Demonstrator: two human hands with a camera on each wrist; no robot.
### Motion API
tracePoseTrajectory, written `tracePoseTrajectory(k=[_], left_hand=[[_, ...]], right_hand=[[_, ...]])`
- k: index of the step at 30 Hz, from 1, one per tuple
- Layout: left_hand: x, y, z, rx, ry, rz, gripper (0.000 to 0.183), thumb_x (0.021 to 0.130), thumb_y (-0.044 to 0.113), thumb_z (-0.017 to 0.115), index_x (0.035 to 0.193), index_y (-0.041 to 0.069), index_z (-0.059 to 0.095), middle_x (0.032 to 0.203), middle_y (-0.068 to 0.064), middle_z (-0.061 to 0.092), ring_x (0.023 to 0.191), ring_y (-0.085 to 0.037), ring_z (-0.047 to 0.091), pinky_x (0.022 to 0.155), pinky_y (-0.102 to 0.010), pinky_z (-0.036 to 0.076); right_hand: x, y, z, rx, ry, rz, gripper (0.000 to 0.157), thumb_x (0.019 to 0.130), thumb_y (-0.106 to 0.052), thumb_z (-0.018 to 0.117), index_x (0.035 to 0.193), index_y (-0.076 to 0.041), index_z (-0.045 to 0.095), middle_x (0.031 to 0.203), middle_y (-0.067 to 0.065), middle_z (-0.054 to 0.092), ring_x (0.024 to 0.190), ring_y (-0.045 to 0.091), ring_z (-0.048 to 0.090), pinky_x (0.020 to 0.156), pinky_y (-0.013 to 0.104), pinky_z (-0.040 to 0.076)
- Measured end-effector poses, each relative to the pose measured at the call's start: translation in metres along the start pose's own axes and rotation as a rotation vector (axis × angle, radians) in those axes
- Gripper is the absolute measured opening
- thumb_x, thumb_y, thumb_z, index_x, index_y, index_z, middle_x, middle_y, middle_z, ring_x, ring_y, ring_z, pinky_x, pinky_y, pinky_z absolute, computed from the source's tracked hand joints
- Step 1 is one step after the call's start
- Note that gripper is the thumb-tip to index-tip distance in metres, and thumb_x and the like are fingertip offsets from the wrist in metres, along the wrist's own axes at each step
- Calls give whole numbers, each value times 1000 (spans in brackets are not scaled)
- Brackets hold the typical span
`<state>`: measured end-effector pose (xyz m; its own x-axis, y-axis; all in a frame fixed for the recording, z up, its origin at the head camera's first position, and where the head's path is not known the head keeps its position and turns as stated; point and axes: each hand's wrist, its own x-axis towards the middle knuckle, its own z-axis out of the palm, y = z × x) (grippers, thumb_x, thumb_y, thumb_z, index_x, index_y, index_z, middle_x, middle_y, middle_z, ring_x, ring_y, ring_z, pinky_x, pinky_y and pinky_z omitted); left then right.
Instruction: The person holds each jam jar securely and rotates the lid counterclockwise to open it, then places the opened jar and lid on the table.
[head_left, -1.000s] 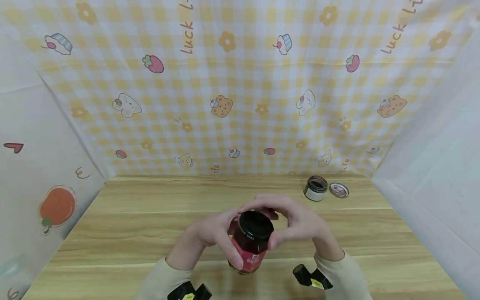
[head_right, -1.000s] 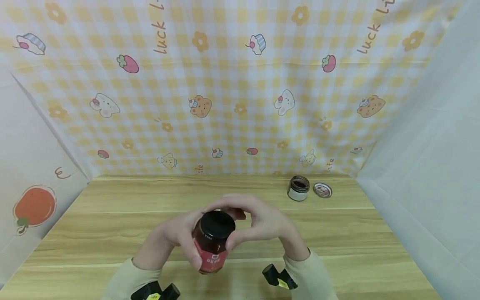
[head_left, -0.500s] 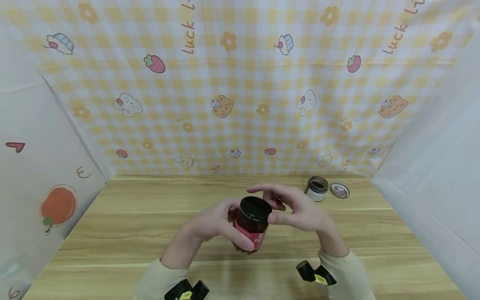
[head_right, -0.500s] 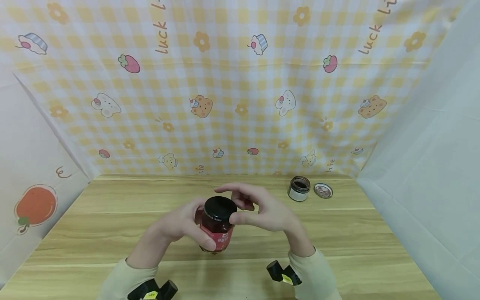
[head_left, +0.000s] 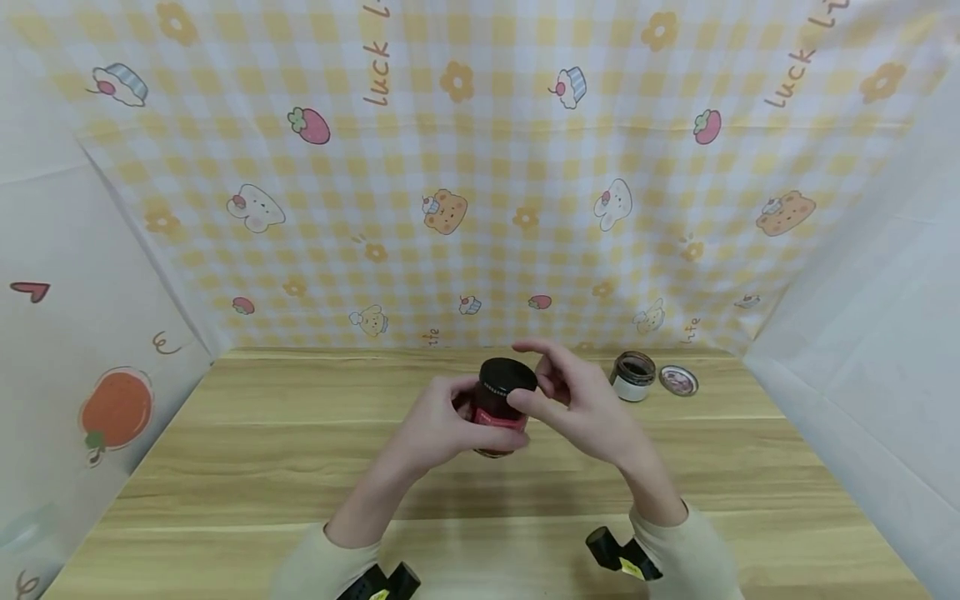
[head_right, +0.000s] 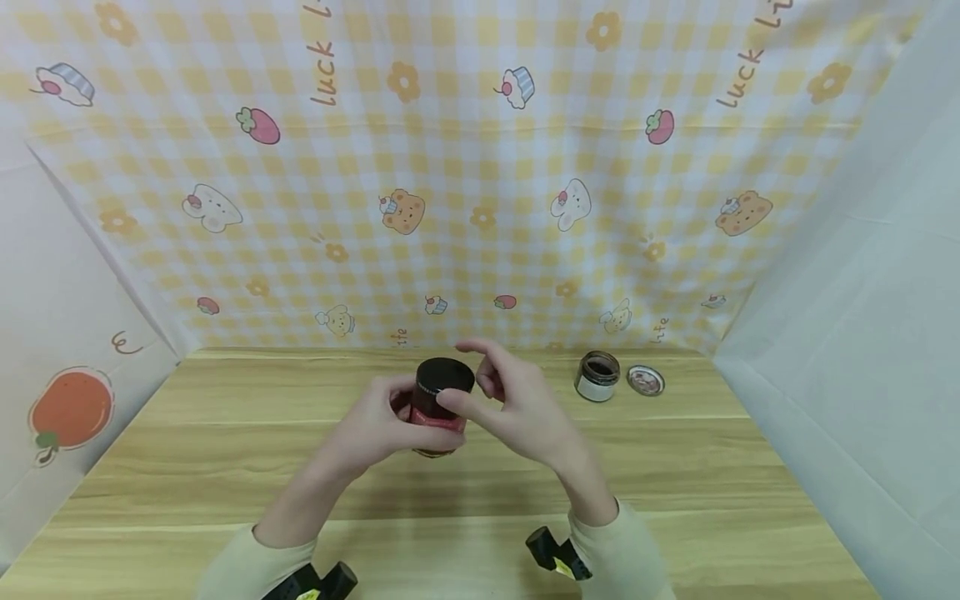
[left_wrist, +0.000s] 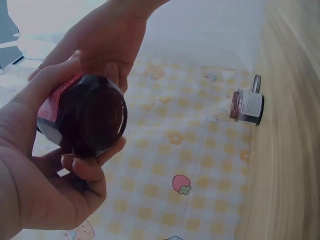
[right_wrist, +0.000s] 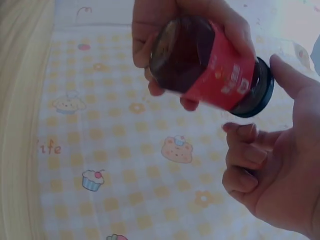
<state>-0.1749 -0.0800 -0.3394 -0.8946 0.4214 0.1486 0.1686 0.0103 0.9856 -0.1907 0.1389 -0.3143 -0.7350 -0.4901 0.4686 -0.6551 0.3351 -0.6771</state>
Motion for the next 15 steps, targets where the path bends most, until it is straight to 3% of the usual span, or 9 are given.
tracePoseTrajectory(k=[9, 15], left_hand=[[3, -6, 7, 223, 209, 128, 33, 72, 26, 93, 98, 17, 74, 80, -2, 65, 64, -15, 56, 56, -25, 47], [4, -10, 12, 434, 362, 214, 35, 68, 32, 95, 93, 20, 74, 82, 6, 63, 70, -13, 57, 60, -27, 48]], right_hand=[[0, -6, 13, -103, 121, 60, 47, 92, -38, 75, 130, -15, 61, 72, -4, 42, 58, 9, 35, 55, 27, 33], [0, -9, 22, -139, 212, 119, 45, 88, -38, 79, 123, -14, 62, 70, -5, 41, 55, 8, 32, 52, 26, 31]])
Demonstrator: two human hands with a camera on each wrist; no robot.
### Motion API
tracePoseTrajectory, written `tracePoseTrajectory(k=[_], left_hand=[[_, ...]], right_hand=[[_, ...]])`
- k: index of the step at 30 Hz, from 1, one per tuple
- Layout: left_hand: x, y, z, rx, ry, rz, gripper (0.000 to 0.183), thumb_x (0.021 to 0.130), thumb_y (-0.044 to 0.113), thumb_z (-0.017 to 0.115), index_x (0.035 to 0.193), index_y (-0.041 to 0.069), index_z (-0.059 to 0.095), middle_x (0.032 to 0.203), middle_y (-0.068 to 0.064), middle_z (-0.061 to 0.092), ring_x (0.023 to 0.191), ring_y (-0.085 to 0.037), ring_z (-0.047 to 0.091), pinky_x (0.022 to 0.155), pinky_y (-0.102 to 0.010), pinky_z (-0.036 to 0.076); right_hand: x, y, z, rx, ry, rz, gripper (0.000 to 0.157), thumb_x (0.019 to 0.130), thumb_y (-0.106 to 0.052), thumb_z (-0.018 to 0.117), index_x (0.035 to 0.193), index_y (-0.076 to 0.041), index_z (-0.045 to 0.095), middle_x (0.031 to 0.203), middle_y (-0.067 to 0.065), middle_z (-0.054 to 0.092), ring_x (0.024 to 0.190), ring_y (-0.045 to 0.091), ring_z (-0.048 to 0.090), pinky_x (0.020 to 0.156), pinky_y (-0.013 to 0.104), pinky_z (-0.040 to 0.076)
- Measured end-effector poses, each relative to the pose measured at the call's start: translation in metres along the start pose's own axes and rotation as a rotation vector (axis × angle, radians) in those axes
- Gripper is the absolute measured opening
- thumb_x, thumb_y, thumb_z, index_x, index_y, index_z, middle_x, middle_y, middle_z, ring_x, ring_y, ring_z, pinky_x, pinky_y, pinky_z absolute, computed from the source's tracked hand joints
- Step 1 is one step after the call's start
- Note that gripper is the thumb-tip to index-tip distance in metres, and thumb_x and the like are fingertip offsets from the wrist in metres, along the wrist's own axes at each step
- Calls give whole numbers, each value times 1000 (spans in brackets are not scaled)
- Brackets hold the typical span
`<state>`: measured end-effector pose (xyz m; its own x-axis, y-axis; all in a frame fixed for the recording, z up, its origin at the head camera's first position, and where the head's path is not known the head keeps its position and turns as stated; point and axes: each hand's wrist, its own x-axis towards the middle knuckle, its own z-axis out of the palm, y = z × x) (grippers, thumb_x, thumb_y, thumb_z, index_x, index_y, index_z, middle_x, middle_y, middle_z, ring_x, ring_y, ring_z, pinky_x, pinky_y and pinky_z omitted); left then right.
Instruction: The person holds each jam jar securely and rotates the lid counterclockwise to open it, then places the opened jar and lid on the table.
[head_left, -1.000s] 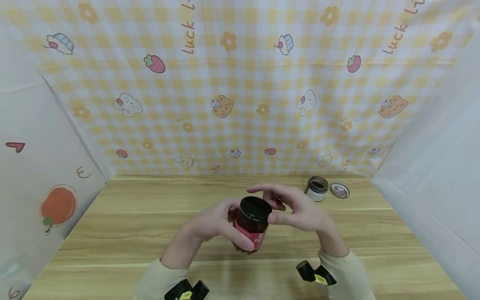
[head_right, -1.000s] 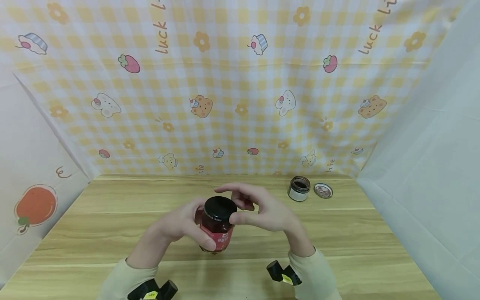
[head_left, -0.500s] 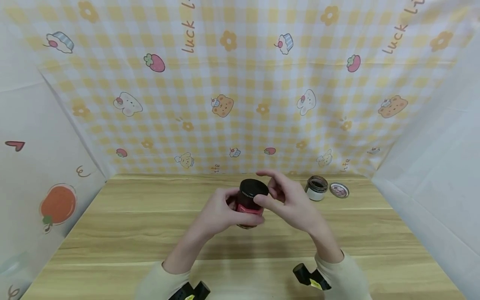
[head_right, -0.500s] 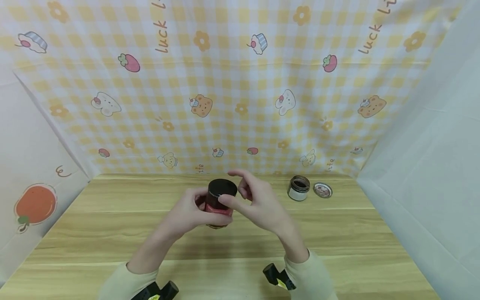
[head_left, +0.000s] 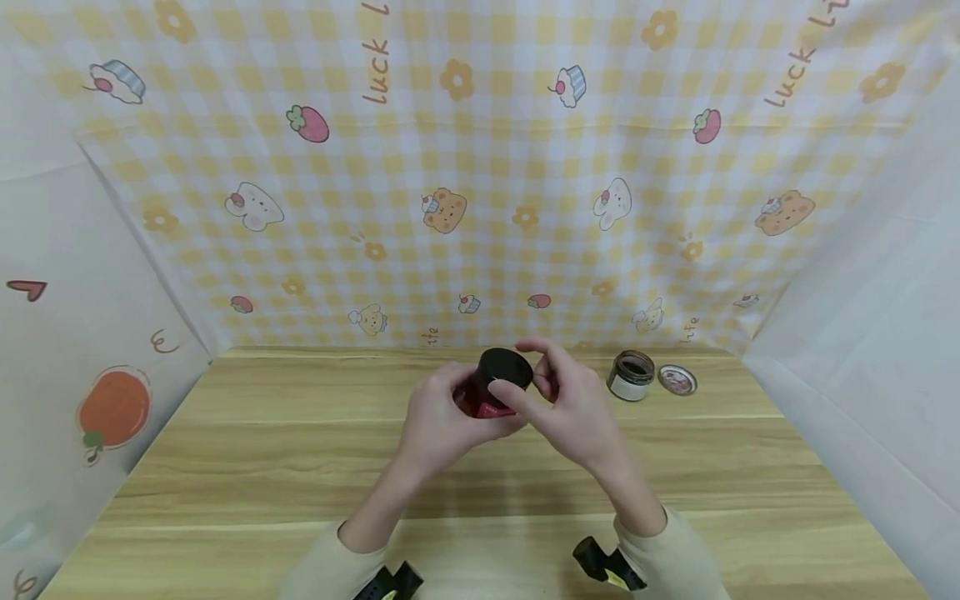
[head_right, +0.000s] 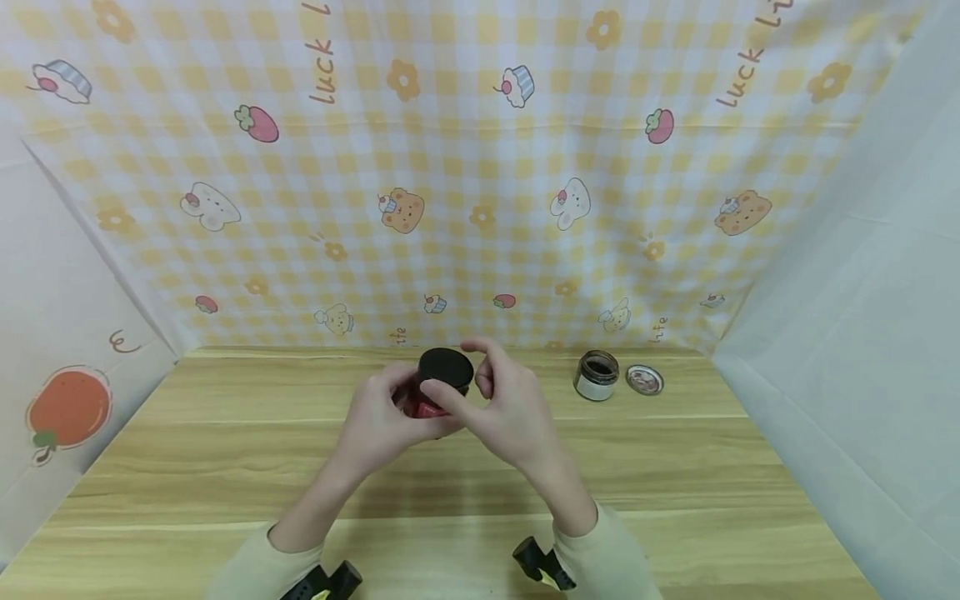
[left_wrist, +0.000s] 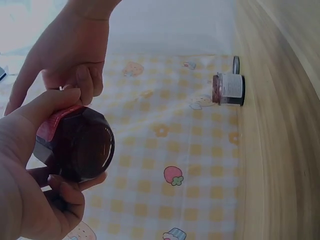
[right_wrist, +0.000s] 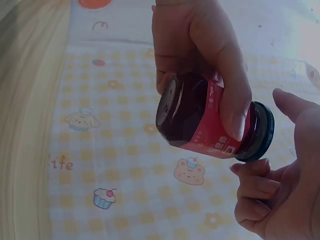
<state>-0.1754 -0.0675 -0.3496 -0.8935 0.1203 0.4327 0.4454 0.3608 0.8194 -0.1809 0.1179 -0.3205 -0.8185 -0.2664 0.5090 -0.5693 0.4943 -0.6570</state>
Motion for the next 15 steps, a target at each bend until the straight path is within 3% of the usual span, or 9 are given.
tracePoseTrajectory(k=[7, 15], left_hand=[[-2, -2, 6, 206, 91, 108, 41, 66, 29, 95, 97, 11, 75, 87, 4, 65, 76, -10, 59, 63, -26, 51], [-4, -2, 8, 301, 108, 134, 45, 65, 31, 95, 99, 11, 74, 89, 2, 66, 77, -12, 60, 65, -26, 51]], right_hand=[[0, 3, 8, -28, 58, -27, 45, 85, -40, 81, 116, -14, 64, 65, 1, 44, 53, 8, 34, 50, 26, 32], [1, 5, 10, -48, 55, -18, 38, 84, -37, 82, 110, -15, 66, 63, -1, 43, 50, 8, 35, 48, 25, 31]])
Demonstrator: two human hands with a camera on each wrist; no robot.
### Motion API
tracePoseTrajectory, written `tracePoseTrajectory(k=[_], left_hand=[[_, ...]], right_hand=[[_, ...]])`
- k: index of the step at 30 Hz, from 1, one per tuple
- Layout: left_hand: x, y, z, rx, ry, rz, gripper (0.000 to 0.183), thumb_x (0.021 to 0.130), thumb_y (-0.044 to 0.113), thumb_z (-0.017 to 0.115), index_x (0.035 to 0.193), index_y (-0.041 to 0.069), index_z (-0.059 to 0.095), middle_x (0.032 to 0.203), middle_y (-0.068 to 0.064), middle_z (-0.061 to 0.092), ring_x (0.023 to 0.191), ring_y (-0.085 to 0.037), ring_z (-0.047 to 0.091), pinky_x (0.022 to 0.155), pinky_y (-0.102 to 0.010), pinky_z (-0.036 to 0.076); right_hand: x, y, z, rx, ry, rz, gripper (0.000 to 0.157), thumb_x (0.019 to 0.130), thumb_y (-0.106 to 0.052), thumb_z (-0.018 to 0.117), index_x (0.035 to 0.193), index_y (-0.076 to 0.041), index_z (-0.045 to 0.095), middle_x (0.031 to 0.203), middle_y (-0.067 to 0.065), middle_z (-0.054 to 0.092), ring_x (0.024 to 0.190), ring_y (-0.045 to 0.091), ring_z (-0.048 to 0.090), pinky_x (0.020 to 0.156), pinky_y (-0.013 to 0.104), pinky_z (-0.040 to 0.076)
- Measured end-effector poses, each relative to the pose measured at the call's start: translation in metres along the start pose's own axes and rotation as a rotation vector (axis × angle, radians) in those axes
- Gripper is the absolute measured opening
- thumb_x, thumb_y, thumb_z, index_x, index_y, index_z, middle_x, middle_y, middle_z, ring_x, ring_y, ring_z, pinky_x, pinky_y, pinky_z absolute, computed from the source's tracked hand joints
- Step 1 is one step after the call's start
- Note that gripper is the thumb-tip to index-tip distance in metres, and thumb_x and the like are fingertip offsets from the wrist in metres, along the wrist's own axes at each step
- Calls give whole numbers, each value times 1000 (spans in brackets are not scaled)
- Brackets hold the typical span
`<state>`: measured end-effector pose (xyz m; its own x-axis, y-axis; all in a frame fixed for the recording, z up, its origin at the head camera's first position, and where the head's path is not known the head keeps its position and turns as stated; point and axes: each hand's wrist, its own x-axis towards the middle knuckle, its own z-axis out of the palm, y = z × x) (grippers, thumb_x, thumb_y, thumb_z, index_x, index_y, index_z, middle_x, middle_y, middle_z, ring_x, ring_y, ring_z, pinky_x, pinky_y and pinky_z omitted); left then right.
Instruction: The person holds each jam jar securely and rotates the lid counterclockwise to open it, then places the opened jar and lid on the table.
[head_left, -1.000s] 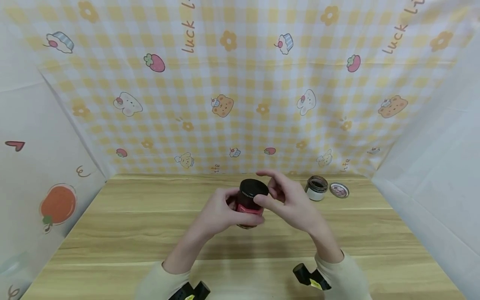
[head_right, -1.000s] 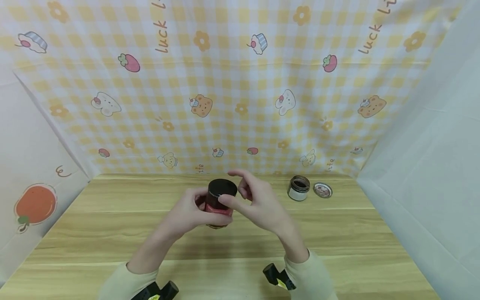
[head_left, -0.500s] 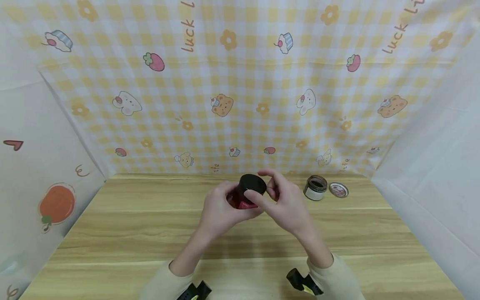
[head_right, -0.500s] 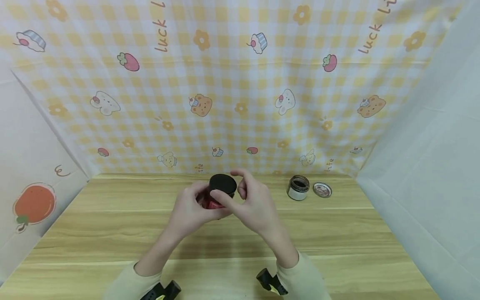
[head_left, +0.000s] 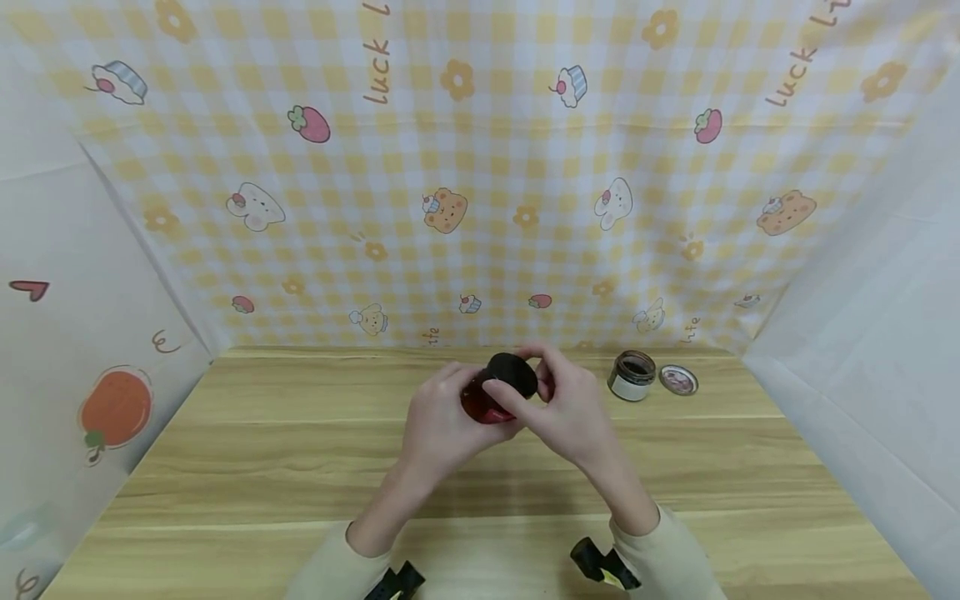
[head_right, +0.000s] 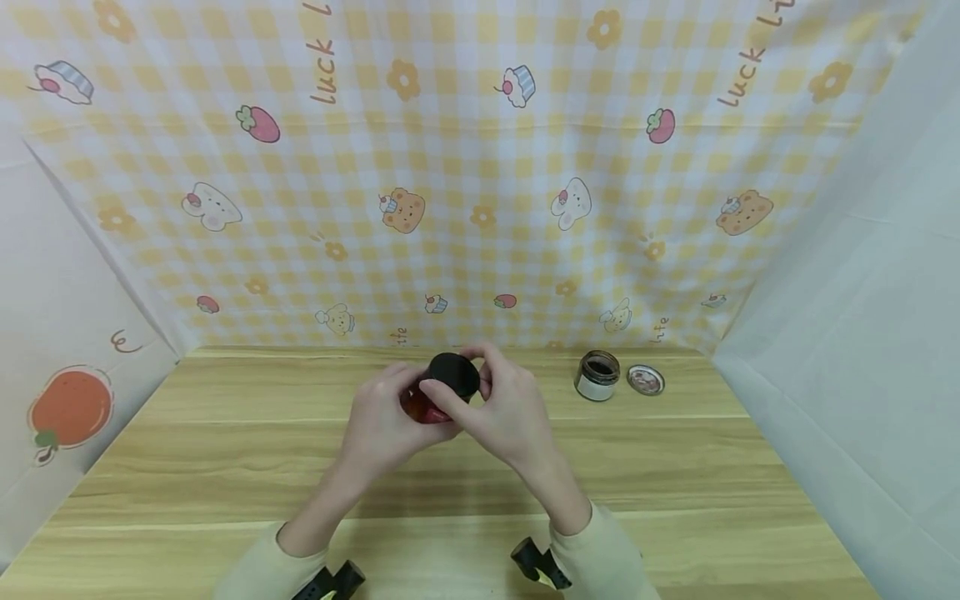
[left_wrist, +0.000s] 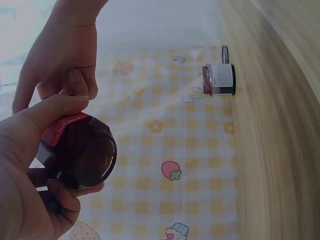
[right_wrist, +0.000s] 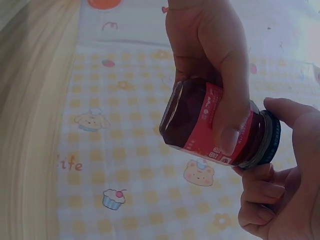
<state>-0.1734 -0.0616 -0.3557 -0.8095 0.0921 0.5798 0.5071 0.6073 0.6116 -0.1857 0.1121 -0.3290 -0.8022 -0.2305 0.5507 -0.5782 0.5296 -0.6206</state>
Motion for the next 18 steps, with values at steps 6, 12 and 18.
tracePoseTrajectory(k=[6, 12, 18], left_hand=[[1, -2, -1, 8, -25, 21, 43, 65, 31, 95, 97, 11, 74, 87, 2, 64, 76, -11, 59, 64, -26, 50], [2, -2, -4, 0, -57, 47, 47, 62, 31, 97, 99, 12, 74, 89, 3, 65, 78, -11, 60, 66, -26, 51], [3, -3, -6, -23, -90, 52, 48, 62, 32, 97, 99, 14, 74, 92, 4, 67, 80, -10, 62, 66, -26, 52]], right_hand=[[1, 3, -3, -3, -27, -19, 33, 84, -37, 81, 107, -18, 66, 63, -6, 41, 52, 8, 36, 49, 25, 32], [3, 5, -7, -10, -69, -26, 33, 85, -37, 82, 108, -20, 66, 63, -1, 43, 53, 9, 37, 50, 25, 32], [4, 7, -11, -18, -96, -51, 32, 85, -36, 82, 107, -20, 66, 64, -2, 44, 55, 9, 39, 52, 26, 34]])
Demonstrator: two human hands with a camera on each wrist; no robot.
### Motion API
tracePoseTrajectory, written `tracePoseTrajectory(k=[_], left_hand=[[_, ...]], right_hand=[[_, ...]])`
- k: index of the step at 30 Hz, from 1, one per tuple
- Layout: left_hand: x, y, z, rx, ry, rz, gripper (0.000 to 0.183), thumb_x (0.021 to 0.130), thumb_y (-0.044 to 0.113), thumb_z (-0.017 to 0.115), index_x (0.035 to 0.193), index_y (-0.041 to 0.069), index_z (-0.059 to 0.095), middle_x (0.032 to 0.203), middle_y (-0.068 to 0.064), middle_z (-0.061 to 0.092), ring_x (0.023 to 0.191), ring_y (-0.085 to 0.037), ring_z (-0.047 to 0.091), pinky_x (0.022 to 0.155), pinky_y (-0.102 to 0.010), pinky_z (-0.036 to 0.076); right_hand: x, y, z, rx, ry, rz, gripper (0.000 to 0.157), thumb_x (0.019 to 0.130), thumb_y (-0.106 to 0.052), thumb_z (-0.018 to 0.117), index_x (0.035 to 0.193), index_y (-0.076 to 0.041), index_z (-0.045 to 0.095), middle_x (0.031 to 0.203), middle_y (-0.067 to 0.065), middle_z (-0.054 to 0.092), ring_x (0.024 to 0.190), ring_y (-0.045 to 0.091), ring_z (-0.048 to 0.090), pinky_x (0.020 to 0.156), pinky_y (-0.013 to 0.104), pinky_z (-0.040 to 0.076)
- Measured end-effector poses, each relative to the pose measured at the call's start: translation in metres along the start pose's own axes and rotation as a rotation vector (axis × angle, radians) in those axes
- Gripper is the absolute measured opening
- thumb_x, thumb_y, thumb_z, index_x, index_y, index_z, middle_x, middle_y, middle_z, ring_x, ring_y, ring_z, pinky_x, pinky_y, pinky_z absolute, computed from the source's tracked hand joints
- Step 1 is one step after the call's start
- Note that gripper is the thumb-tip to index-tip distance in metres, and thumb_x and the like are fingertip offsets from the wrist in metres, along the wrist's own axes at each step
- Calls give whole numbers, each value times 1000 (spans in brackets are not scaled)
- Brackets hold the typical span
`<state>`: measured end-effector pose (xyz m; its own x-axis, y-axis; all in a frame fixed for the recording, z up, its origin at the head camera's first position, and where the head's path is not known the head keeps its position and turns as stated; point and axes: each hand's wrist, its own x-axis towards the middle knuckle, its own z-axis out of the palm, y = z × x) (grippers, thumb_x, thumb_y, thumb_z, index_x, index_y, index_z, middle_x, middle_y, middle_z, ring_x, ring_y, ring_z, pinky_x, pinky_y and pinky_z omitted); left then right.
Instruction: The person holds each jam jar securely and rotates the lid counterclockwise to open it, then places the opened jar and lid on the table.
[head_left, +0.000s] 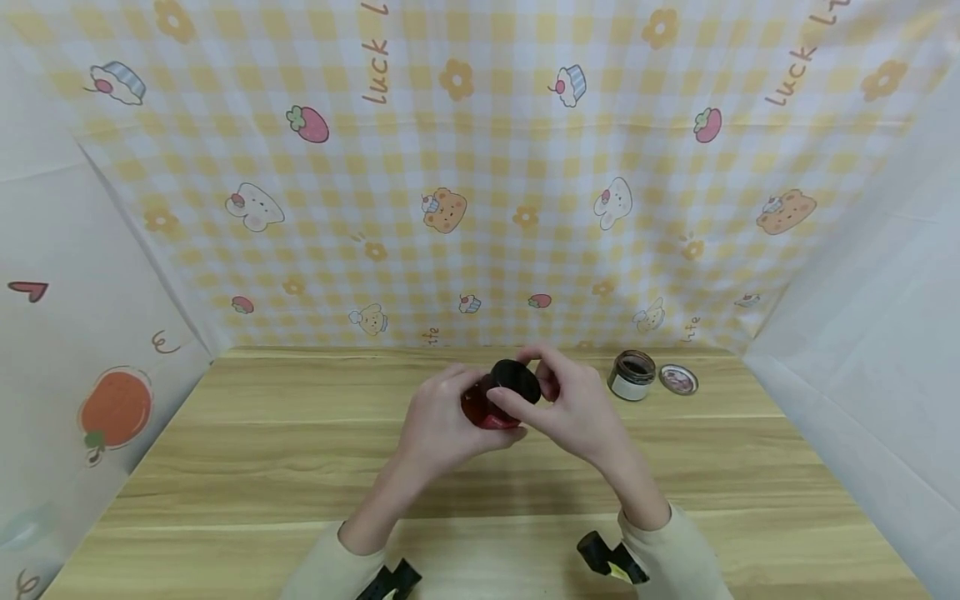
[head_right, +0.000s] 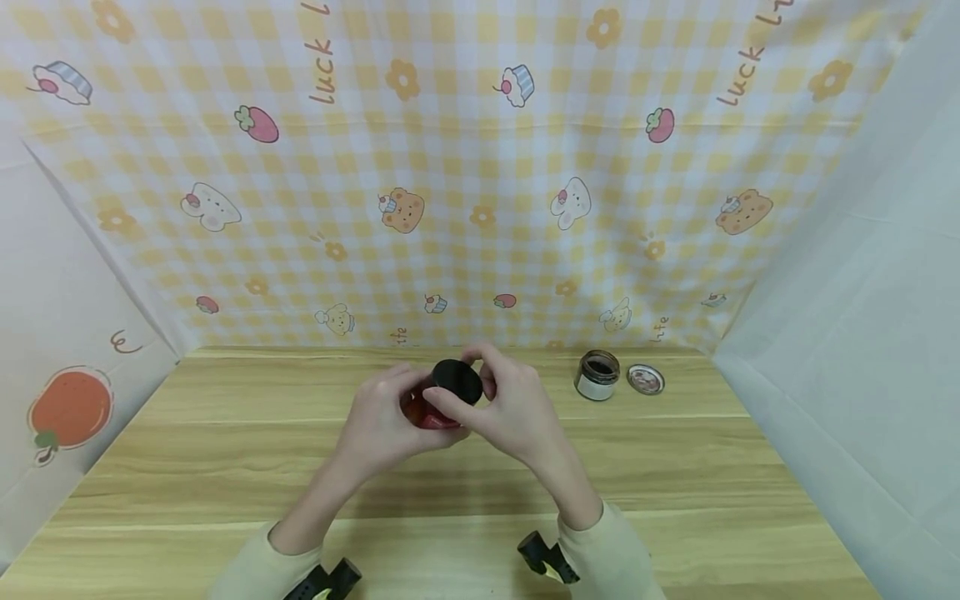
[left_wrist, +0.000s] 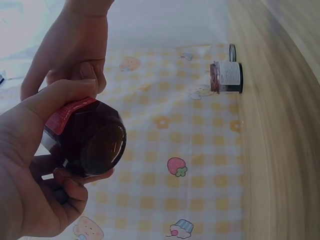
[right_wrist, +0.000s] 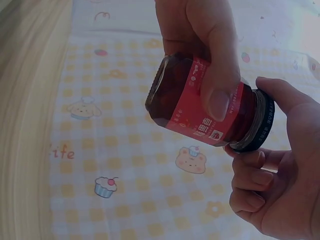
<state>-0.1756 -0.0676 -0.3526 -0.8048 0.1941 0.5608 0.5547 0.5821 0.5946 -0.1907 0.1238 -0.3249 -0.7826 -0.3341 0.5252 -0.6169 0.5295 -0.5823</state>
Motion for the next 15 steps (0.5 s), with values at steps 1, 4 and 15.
tracePoseTrajectory(k=[1, 4, 15], left_hand=[[0, 0, -1, -3, -5, 1, 48, 62, 33, 97, 99, 14, 74, 92, 4, 68, 80, -10, 62, 66, -26, 52], [1, 0, -3, -19, -27, 3, 48, 62, 34, 97, 100, 14, 74, 92, 5, 68, 81, -10, 62, 65, -26, 52], [4, -3, -13, -193, -194, -47, 44, 66, 35, 95, 102, 21, 75, 92, 13, 69, 81, -8, 62, 67, -29, 54]], right_hand=[[0, 0, 0, -1, -2, -7, 31, 85, -35, 82, 107, -20, 66, 65, -2, 44, 56, 9, 39, 52, 26, 34], [0, 0, -2, -2, -10, -25, 32, 84, -36, 82, 107, -21, 66, 66, -6, 43, 57, 10, 40, 52, 26, 35], [-1, 2, -8, 126, -103, -98, 35, 85, -26, 83, 114, -19, 65, 75, -3, 57, 62, 13, 49, 54, 25, 40]])
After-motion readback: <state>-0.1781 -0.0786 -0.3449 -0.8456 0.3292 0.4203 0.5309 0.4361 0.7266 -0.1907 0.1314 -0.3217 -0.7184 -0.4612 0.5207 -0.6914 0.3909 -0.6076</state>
